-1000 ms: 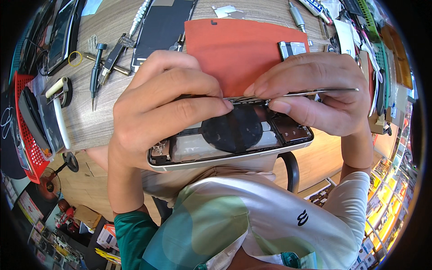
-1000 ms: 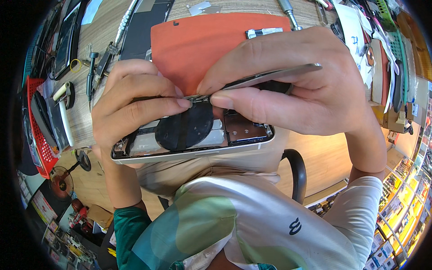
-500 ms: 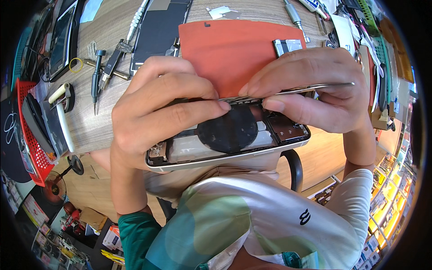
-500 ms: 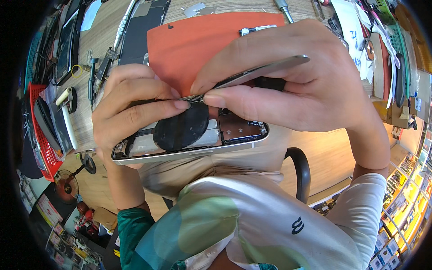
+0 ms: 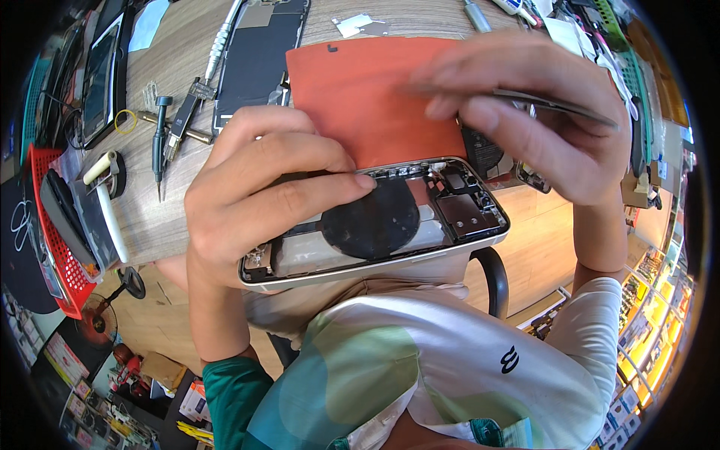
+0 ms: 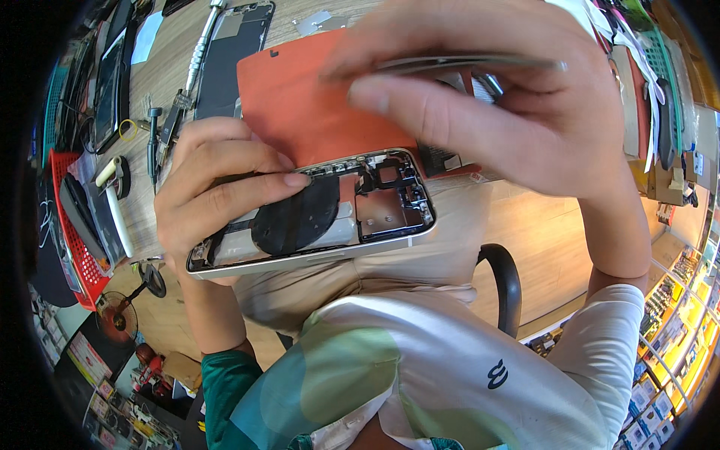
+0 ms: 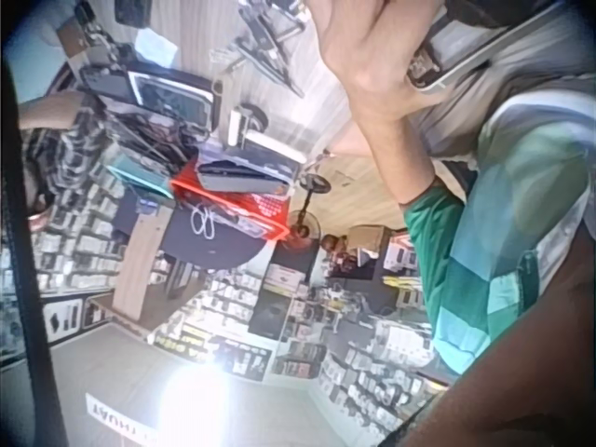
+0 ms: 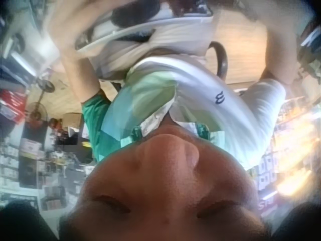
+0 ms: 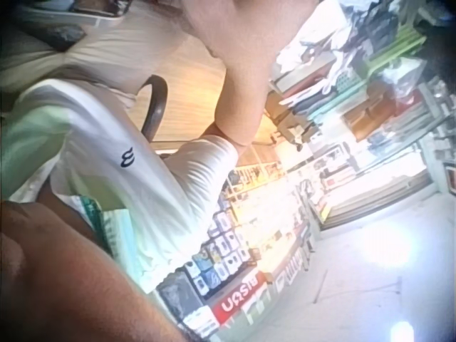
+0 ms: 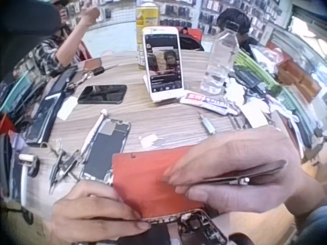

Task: The person is repairing a smartphone by using a screwdriver to remove screws and a metal tool to pry open the casing. They carefully manipulate internal components and place removed parts on the table.

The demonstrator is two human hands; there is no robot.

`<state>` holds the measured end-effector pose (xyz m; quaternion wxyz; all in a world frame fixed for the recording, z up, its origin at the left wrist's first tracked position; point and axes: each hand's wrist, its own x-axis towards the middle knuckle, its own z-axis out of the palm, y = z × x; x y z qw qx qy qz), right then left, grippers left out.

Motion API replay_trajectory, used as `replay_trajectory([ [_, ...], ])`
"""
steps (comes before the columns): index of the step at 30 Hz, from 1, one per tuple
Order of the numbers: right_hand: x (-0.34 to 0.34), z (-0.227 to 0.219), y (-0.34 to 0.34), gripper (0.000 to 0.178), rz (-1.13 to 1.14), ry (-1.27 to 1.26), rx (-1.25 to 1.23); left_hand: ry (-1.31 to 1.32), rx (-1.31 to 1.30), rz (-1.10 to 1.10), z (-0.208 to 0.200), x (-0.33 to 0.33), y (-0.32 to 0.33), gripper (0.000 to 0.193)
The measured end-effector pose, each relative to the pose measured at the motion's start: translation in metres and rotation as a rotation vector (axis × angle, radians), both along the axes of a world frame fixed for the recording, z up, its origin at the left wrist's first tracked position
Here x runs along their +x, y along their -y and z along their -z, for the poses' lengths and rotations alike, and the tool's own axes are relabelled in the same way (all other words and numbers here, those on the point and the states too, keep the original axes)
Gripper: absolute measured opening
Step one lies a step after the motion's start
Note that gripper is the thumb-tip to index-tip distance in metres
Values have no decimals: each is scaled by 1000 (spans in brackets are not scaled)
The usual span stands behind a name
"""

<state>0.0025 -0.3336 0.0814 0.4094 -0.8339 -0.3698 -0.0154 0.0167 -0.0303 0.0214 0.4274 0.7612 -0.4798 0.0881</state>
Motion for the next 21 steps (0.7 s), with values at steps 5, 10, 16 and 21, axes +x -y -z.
replay_trajectory([
  [5, -4, 5, 10, 32, 294, 356, -349, -3, 1, -47, -7, -4, 4, 32],
  [10, -5, 25, 38, 34, 400, 498, -576, 1, 11, -43, -5, -4, 5, 31],
  [16, -14, 32, 52, 65, 454, 438, -729, 5, 18, -28, -5, -3, 2, 32],
  [21, -30, 35, 47, 18, 576, 493, -494, -12, 22, -24, -3, -5, 1, 32],
])
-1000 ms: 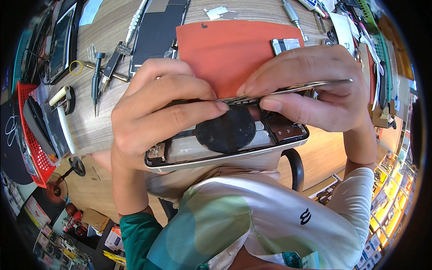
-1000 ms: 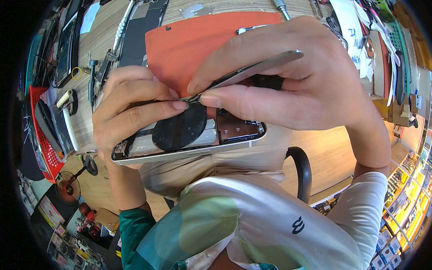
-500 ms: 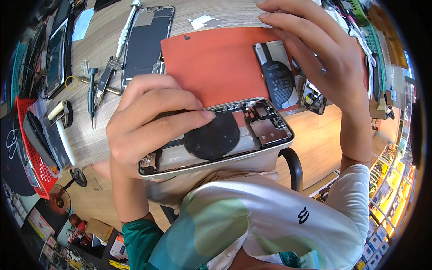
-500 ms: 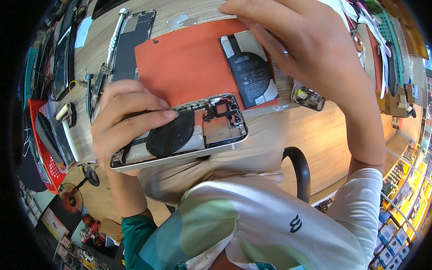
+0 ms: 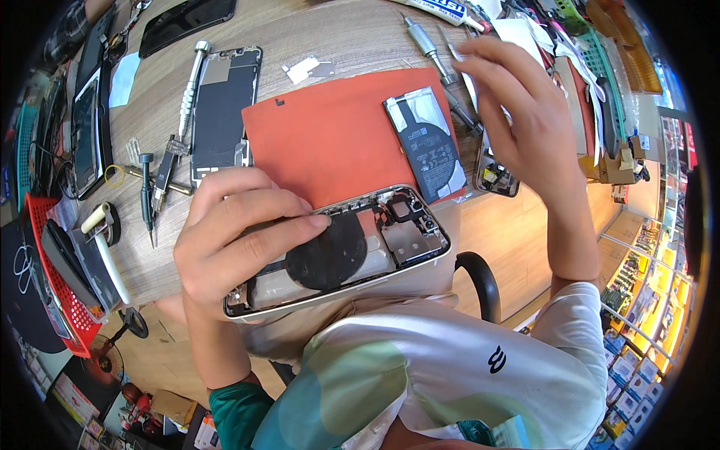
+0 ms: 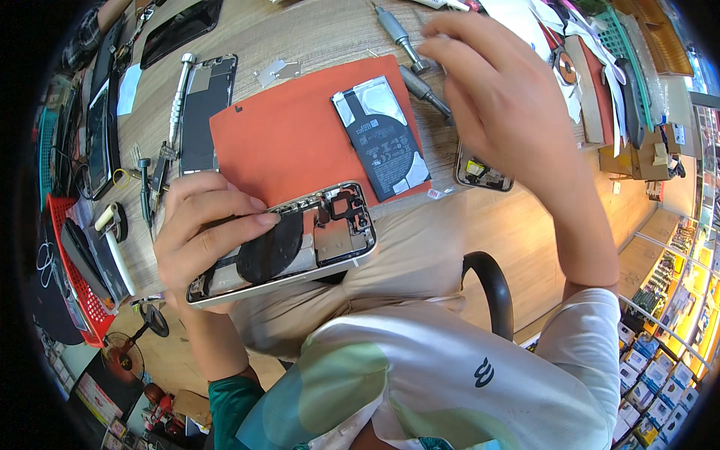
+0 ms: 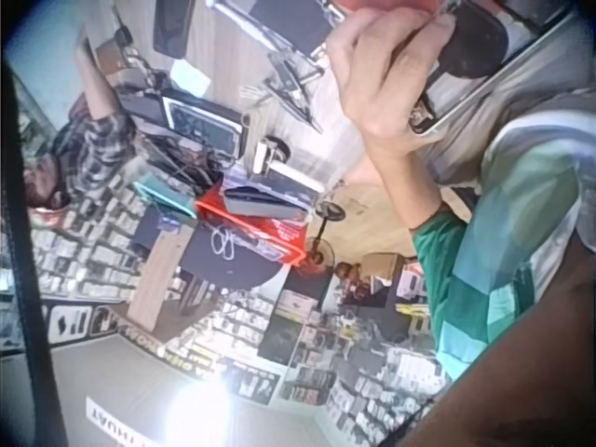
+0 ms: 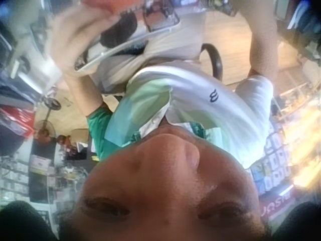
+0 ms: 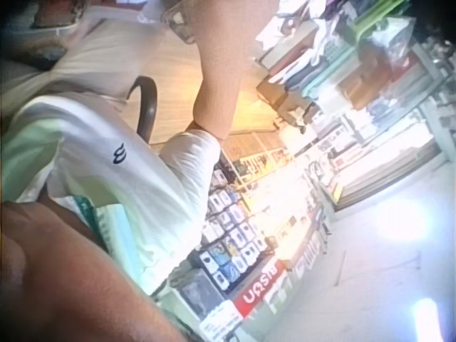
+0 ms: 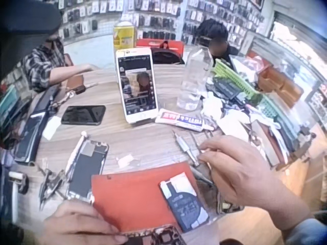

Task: The person is repairing a smartphone by using a screwdriver to remove screws and a metal tool to pry open the casing. They carefully manipulate internal components and place removed parts on the table.

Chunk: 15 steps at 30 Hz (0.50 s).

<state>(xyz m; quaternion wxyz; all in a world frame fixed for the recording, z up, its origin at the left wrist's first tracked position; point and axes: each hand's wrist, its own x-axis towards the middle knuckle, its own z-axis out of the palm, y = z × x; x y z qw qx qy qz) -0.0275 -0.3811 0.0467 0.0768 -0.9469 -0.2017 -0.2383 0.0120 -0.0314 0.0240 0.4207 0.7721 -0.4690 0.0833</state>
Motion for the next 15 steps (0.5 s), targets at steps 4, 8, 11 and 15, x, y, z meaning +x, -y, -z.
replay_trajectory([
  [4, -33, -3, -16, 28, 153, -227, 97, -38, 31, 24, -2, -1, -6, 41],
  [8, -31, 9, -27, 23, 263, -95, 58, -50, 44, 29, -4, -3, -8, 48],
  [11, -27, 15, -28, 22, 297, -77, 73, -38, 35, 23, 0, -4, -8, 45],
  [15, -30, 12, -34, 21, 461, -58, 146, -2, 28, -19, -1, -6, -2, 38],
])
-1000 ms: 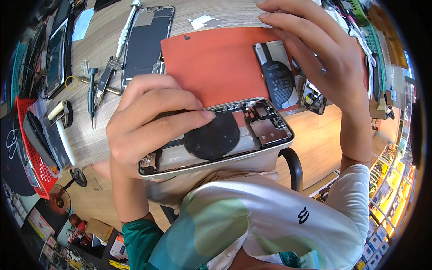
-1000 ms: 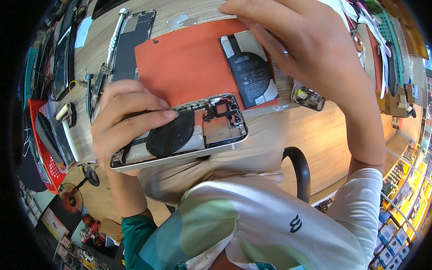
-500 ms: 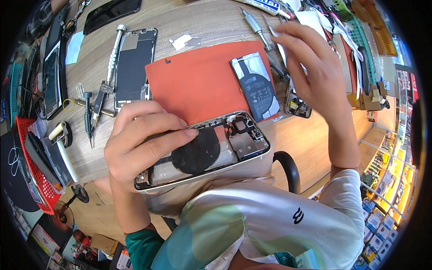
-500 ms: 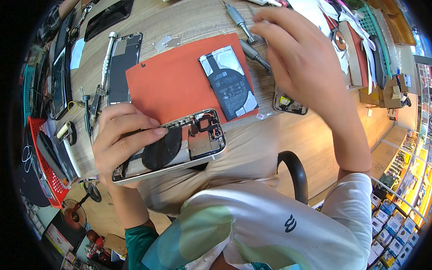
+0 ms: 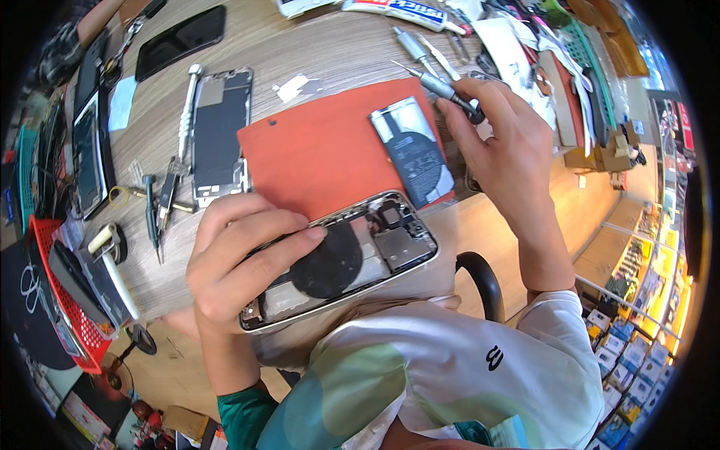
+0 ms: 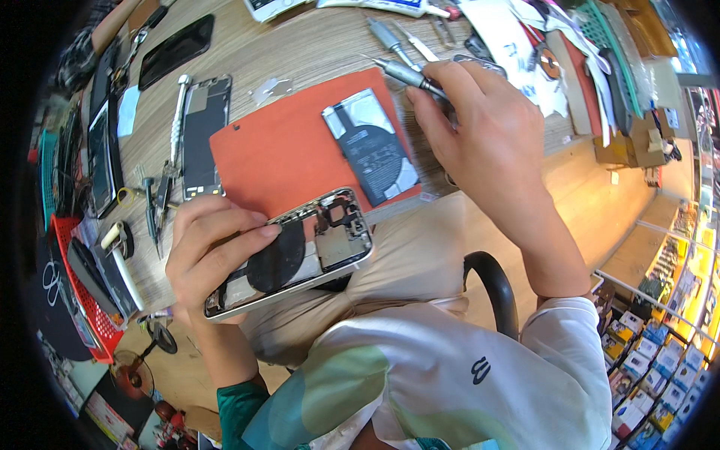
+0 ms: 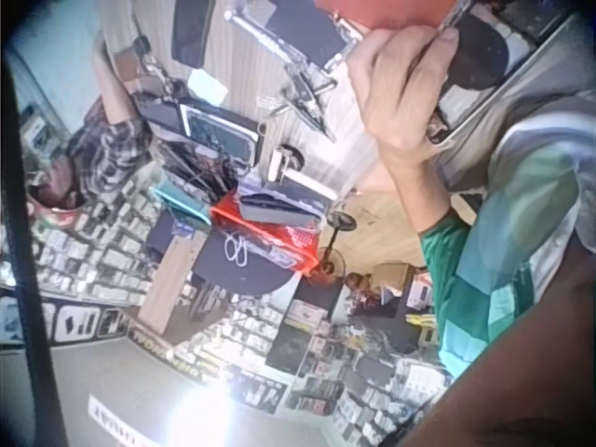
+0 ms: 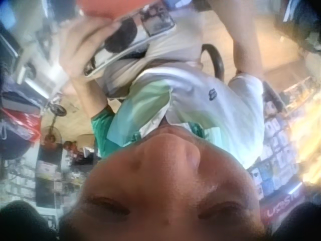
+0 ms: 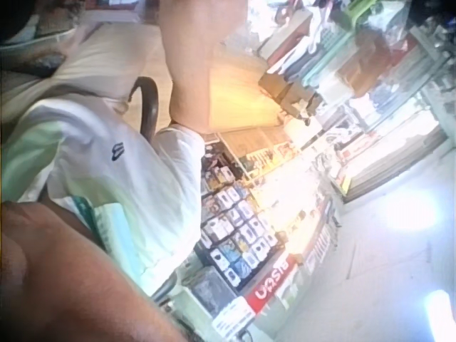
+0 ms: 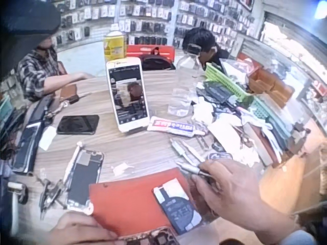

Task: The person is repairing a smartphone by using a screwdriver to remove screws and a metal tool to pry open the casing. They carefully manipulate internal components and place removed parts on the table.

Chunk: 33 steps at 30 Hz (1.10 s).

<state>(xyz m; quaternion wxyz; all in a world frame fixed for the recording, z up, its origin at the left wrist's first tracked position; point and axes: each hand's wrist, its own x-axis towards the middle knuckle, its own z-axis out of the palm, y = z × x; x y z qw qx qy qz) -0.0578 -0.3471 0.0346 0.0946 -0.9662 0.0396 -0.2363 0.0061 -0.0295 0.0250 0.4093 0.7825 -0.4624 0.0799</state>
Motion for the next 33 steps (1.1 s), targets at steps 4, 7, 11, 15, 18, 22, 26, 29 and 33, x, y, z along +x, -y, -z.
replay_trajectory([
  [4, -3, -10, 2, 21, -127, 208, 65, 26, -20, -38, -7, -5, 6, 35],
  [7, -13, -25, -4, 22, -124, 196, 241, 26, -40, -16, -12, -6, 10, 35],
  [11, -20, -33, -8, 28, -107, 186, 271, 61, -46, 24, -9, -2, 9, 39],
  [15, -20, -34, -11, 27, -120, 203, 258, 80, -42, 43, -5, 0, 3, 44],
  [18, -18, -25, -7, 20, -109, 218, 289, 33, -32, 63, -4, 1, 1, 41],
  [22, -12, -4, -9, 20, -40, 129, 274, 79, -39, 78, -4, 3, 2, 46],
  [26, 3, 10, -3, 19, -110, 118, 162, 72, -55, 89, -1, 5, -1, 46],
  [29, 11, 7, 6, 23, -136, 79, 281, 73, -70, 89, 2, 6, -2, 47],
  [33, 27, 9, 9, 25, -52, 36, 78, 46, -84, 64, 1, 4, 1, 41],
])
